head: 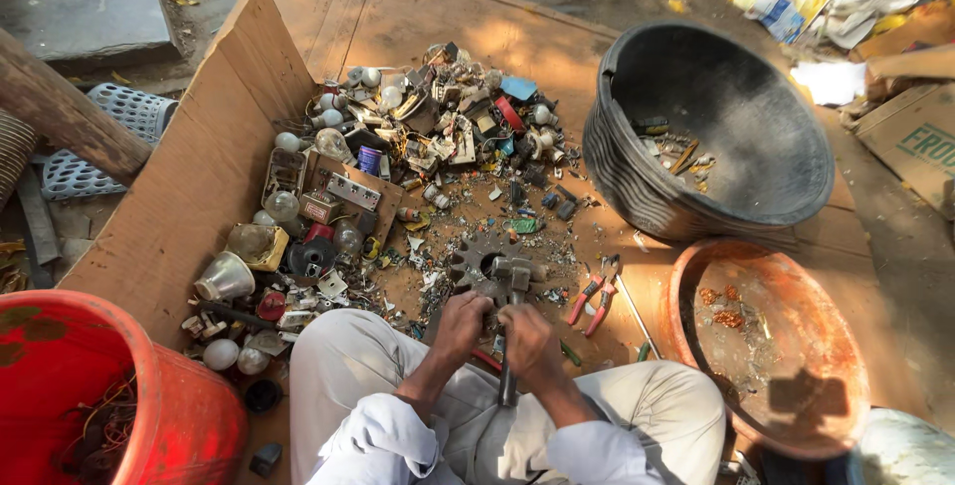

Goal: The person sits on the ground and uses a hammer to repeatedly strike a metal gear-like component placed on a cardboard sheet. The person adjusts the component's position and continues hammering to break it apart, surrounded by piles of electronic waste and debris.

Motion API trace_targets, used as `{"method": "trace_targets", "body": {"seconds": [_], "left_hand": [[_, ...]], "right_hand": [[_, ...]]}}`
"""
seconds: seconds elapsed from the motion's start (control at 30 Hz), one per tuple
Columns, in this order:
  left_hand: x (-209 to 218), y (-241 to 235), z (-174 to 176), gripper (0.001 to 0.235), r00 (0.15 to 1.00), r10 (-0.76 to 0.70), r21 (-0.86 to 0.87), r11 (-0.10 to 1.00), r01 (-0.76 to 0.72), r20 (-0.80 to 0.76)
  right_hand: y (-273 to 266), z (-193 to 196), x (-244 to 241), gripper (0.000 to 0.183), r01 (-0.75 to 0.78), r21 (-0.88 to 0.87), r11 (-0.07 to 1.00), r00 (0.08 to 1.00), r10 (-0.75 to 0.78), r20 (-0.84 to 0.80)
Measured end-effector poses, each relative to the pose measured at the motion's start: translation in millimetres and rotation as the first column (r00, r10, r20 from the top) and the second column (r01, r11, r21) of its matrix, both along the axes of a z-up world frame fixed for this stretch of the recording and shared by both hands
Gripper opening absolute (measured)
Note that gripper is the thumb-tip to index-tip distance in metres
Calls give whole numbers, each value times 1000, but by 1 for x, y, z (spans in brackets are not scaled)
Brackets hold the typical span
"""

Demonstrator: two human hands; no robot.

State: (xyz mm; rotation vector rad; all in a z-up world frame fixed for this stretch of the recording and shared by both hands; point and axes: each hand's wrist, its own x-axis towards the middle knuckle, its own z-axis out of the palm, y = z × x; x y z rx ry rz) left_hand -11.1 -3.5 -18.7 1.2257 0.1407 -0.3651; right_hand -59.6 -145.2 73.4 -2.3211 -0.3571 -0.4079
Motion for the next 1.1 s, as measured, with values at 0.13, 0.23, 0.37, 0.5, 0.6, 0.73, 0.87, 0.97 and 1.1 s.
{"method": "trace_targets", "body": {"seconds": [0.13, 0.23, 0.37, 0.5, 0.6, 0.73, 0.87, 0.97, 1.1], "left_hand": [[-9, -4, 8, 14, 966, -25, -316, 947, -59, -257], [-18, 6, 19, 14, 979, 59, -164, 982, -92, -194], [-25, 12, 30, 25, 997, -13, 205, 979, -3, 76], [-21, 16, 31, 23, 973, -44, 274, 962, -20, 225], [-19, 22, 19, 23, 995, 60, 10, 998, -61, 80], [-9, 31, -9, 23, 991, 112, 55, 993, -108, -72], [-1, 24, -29, 22, 988, 114, 77, 991, -105, -109], [0, 18, -44, 24, 992, 62, 193, 980, -40, -112], [2, 32, -55, 27, 995, 73, 322, 946, -47, -69]], "right_hand": [[5, -17, -12, 13, -11, 78, 997, 995, 3, 101], [1, -35, -6, 16, 278, 467, 839, 888, -38, -459], [-4, -44, -9, 21, 380, 586, 716, 800, 64, -597], [3, -38, -11, 17, 460, 697, 550, 786, 114, -608], [-29, -25, -16, 14, 483, 702, 524, 837, -42, -545], [-121, 3, -28, 13, 548, 661, 513, 836, -359, -415], [-207, 50, -23, 27, 780, 23, 626, 607, -765, 216], [-210, 58, -26, 44, 778, -419, 469, 620, -680, 391], [-166, 50, -25, 19, 370, -397, 840, 886, -448, -123]]}}
